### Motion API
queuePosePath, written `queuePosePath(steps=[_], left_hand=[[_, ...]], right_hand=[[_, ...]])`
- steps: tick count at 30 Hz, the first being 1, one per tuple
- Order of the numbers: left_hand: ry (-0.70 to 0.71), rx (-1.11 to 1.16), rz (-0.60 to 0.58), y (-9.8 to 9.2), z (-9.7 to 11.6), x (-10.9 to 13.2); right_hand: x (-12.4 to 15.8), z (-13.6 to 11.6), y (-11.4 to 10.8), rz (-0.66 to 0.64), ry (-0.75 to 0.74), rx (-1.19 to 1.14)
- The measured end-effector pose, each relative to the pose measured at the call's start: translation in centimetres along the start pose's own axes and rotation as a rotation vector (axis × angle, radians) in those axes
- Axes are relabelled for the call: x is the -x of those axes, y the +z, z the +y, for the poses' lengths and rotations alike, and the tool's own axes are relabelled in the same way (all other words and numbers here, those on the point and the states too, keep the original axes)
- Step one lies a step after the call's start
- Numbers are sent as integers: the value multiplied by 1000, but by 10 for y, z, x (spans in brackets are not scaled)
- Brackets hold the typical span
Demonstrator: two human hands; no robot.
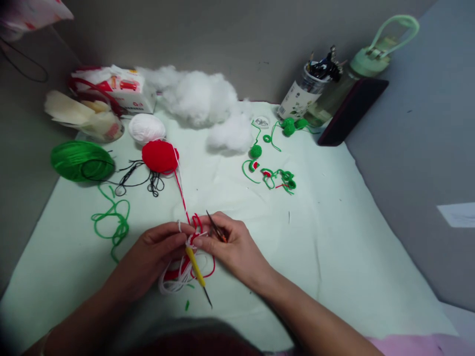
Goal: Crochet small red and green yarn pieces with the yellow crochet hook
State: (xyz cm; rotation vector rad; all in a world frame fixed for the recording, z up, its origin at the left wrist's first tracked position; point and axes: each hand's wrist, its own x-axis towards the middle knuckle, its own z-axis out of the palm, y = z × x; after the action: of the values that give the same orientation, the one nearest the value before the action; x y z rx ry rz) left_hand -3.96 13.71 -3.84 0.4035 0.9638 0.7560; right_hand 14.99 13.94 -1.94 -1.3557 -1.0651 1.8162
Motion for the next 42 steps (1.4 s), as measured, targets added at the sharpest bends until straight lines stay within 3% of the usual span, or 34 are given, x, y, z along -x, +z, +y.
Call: queuePosePath(steps=[9, 16, 21, 26, 33, 42], left_hand=[[1, 18, 51, 3, -1, 0], [-61, 34, 39, 4, 0, 0], [-62, 57, 51, 5, 2, 0], [0, 78, 107, 6, 5, 0], [84, 12, 156, 2, 0, 1], [121, -16, 180, 4, -1, 3]], right_hand=[[2, 8, 7, 212, -183, 53], [3, 11, 6, 188, -209, 23], [0, 0, -4, 131, -145, 44], [11, -12, -27, 135, -172, 335], [29, -22, -34, -79, -492, 1015], [27, -12, -21, 51, -701, 1315]])
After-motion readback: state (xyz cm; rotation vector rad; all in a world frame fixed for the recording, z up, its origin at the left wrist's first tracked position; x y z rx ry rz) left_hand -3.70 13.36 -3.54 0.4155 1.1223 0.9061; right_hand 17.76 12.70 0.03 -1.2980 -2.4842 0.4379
